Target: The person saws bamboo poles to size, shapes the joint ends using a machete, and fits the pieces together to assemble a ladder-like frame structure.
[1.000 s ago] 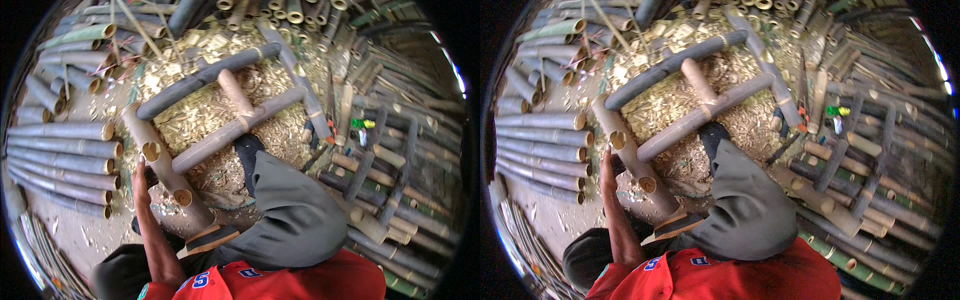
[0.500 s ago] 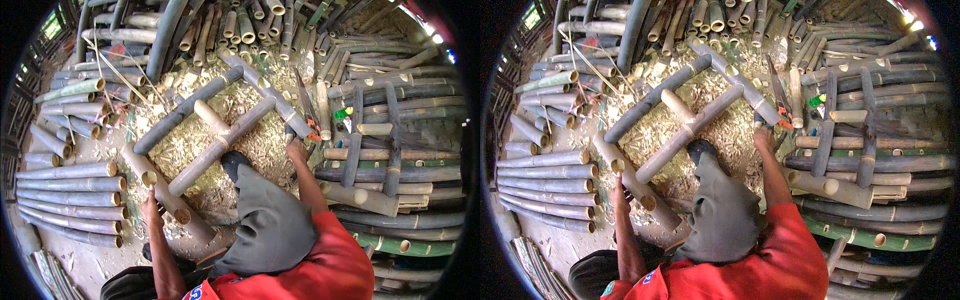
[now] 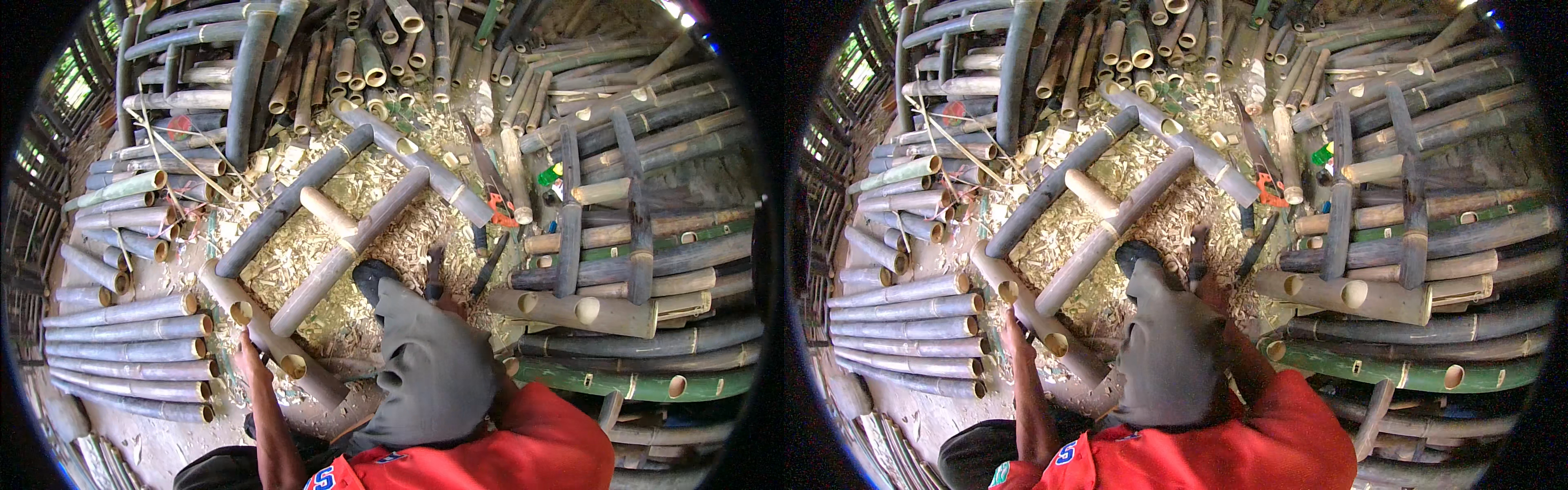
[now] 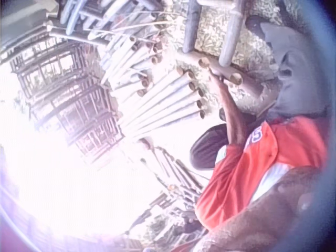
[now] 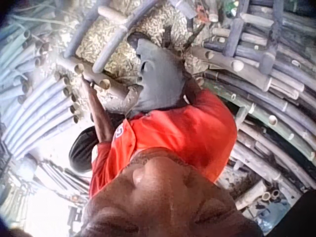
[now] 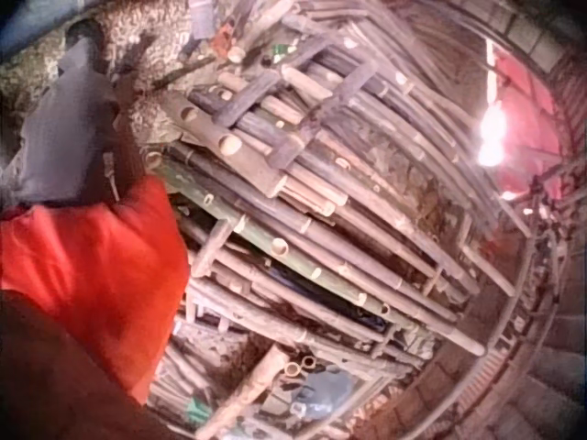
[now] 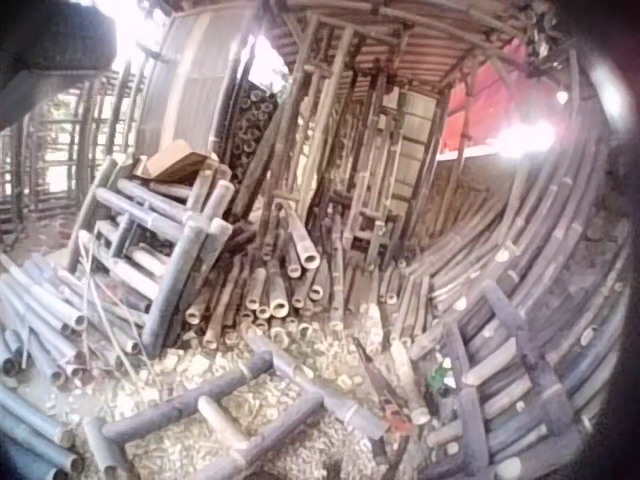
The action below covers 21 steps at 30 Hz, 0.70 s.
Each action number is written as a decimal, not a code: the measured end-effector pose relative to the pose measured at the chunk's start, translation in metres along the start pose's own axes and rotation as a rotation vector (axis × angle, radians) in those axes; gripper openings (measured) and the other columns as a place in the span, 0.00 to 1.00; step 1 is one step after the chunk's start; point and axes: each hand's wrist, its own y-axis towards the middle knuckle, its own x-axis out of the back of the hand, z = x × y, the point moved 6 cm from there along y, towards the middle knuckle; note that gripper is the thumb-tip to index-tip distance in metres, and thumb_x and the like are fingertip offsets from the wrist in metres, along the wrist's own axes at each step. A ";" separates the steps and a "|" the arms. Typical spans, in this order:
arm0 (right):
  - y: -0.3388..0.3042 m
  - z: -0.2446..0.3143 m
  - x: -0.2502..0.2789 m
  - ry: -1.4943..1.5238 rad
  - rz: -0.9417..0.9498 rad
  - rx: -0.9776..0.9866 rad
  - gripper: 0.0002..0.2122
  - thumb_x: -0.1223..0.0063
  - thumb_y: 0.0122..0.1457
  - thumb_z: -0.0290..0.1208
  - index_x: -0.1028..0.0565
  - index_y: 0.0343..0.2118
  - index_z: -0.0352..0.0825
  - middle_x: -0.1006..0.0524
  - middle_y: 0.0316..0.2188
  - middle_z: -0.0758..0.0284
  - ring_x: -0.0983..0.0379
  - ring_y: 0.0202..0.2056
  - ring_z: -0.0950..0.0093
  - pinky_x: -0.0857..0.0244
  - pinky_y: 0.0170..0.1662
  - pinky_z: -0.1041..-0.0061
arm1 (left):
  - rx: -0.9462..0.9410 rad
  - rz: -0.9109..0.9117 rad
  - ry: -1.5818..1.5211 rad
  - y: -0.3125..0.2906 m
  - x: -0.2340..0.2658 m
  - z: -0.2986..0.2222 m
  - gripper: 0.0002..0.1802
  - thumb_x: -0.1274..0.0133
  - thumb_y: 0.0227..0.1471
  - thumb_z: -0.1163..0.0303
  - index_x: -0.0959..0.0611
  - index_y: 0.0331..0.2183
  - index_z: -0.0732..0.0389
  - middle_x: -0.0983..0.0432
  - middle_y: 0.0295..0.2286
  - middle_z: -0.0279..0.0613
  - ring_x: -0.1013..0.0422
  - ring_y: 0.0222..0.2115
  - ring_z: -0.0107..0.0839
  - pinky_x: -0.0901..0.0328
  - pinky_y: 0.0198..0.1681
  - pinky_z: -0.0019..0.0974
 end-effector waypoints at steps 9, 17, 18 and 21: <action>0.062 -0.042 0.115 0.216 -0.649 -0.175 0.24 0.45 0.62 0.48 0.24 0.50 0.29 0.21 0.48 0.48 0.25 0.52 0.49 0.29 0.52 0.47 | 0.031 0.124 0.108 -0.029 0.009 0.010 0.47 0.31 0.44 0.43 0.27 0.53 0.70 0.24 0.39 0.48 0.27 0.35 0.38 0.31 0.32 0.42; 0.146 -0.056 0.123 0.096 -0.381 -0.200 0.24 0.38 0.59 0.44 0.24 0.54 0.35 0.22 0.54 0.54 0.28 0.58 0.55 0.31 0.59 0.56 | -0.013 0.168 0.218 -0.040 0.005 0.016 0.47 0.30 0.41 0.45 0.24 0.52 0.74 0.21 0.38 0.53 0.23 0.30 0.38 0.27 0.30 0.38; 0.142 -0.075 0.128 0.074 -0.383 -0.217 0.24 0.36 0.57 0.45 0.23 0.53 0.37 0.22 0.54 0.56 0.27 0.57 0.55 0.31 0.59 0.56 | -0.009 0.182 0.210 -0.039 -0.001 0.018 0.47 0.30 0.41 0.45 0.24 0.52 0.74 0.21 0.38 0.52 0.23 0.31 0.38 0.27 0.29 0.38; 0.161 -0.113 0.138 -0.089 -0.378 -0.208 0.30 0.35 0.51 0.54 0.26 0.52 0.39 0.24 0.53 0.58 0.28 0.57 0.57 0.32 0.58 0.56 | -0.019 0.184 0.158 -0.037 -0.007 0.014 0.45 0.31 0.43 0.45 0.22 0.50 0.74 0.21 0.34 0.52 0.23 0.31 0.37 0.29 0.28 0.37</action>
